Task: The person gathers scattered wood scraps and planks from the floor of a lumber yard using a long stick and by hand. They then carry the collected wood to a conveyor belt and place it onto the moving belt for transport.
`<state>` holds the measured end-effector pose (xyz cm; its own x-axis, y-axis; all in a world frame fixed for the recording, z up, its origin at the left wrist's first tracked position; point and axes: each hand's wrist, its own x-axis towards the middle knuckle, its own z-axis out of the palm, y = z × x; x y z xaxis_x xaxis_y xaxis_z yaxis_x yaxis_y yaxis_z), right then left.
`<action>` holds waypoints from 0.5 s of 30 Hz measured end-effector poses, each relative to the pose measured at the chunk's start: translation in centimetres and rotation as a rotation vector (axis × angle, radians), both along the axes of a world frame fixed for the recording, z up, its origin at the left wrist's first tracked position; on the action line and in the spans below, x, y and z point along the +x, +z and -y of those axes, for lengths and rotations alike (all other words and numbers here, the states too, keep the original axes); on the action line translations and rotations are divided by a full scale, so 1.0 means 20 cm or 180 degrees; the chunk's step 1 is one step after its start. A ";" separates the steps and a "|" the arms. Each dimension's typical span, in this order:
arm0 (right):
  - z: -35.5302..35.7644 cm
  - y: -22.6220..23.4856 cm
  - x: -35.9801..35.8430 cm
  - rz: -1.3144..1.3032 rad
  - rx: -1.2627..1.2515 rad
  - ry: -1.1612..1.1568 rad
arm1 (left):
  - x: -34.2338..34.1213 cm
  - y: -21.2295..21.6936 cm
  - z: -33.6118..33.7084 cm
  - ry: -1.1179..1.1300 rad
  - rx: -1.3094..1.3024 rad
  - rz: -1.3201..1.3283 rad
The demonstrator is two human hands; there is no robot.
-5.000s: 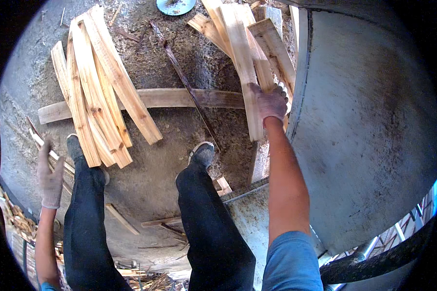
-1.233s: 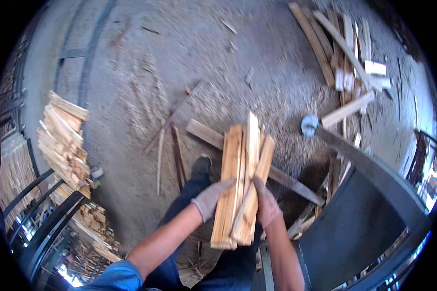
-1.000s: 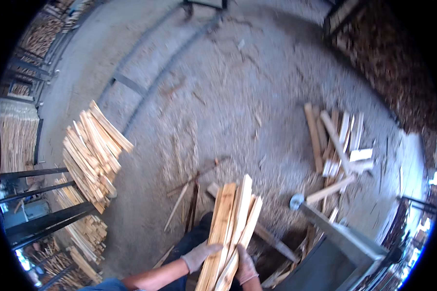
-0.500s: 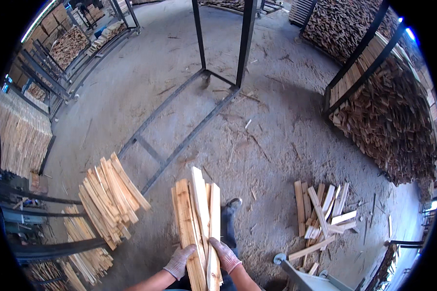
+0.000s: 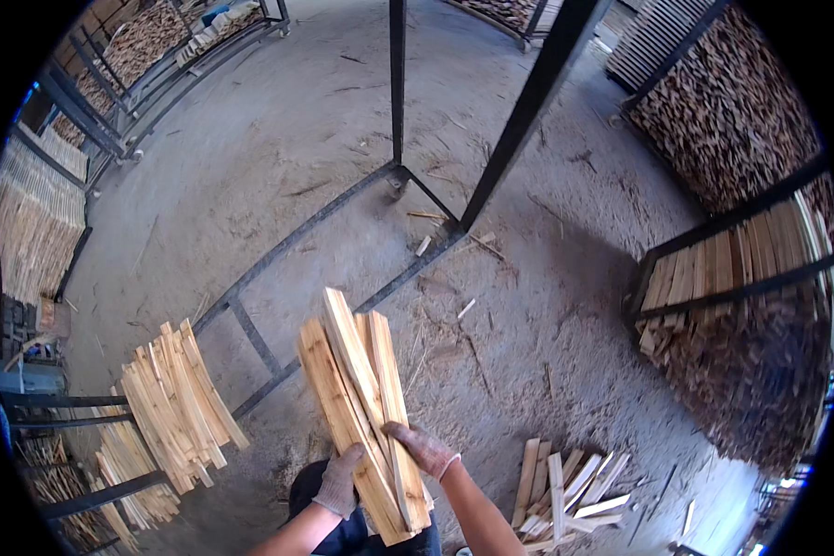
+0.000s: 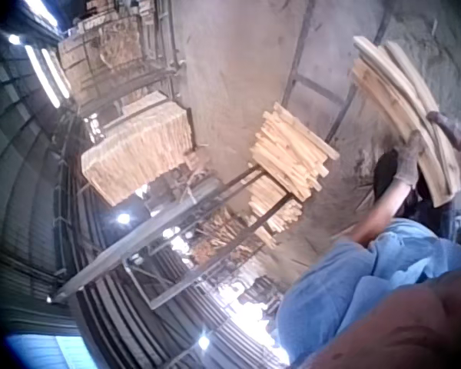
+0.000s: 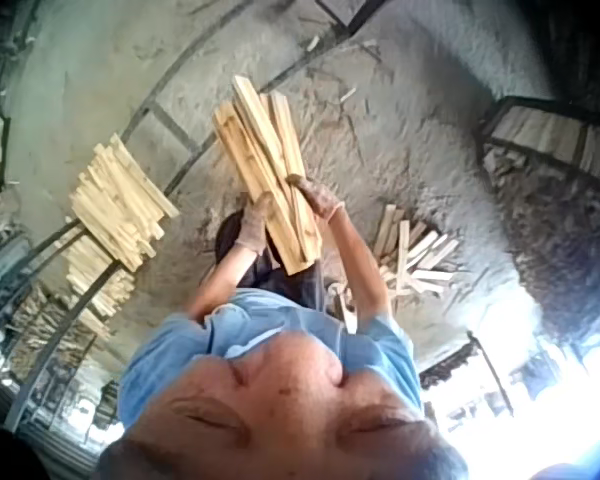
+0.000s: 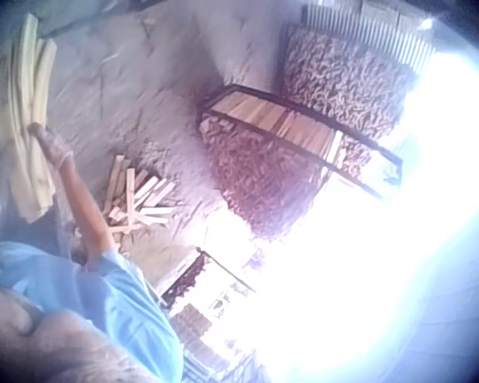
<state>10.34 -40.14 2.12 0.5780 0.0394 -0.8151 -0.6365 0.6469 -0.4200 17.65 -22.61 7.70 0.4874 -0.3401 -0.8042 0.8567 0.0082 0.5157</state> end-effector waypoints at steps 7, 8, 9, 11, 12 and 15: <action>0.80 -0.13 0.79 0.0295 -0.0378 0.0481 | 0.59 -0.36 0.69 0.0574 -0.0460 -0.0093; 0.94 -0.18 0.92 0.0369 -0.0533 0.0713 | 0.68 -0.48 0.79 0.0646 -0.0551 0.0132; 1.04 -0.23 1.04 0.0408 -0.0631 0.0958 | 0.76 -0.59 0.87 0.0731 -0.0584 0.0319; 1.23 -0.22 1.33 0.0083 -0.0518 0.0980 | 0.91 -0.81 1.00 0.0795 -0.0535 0.0093; 1.36 -0.52 1.34 0.0344 -0.0374 0.0783 | 0.99 -0.83 1.17 0.0754 -0.0603 0.0099; 1.69 -0.63 1.62 0.0236 -0.0744 0.0946 | 1.24 -0.94 1.52 0.0775 -0.0752 0.0047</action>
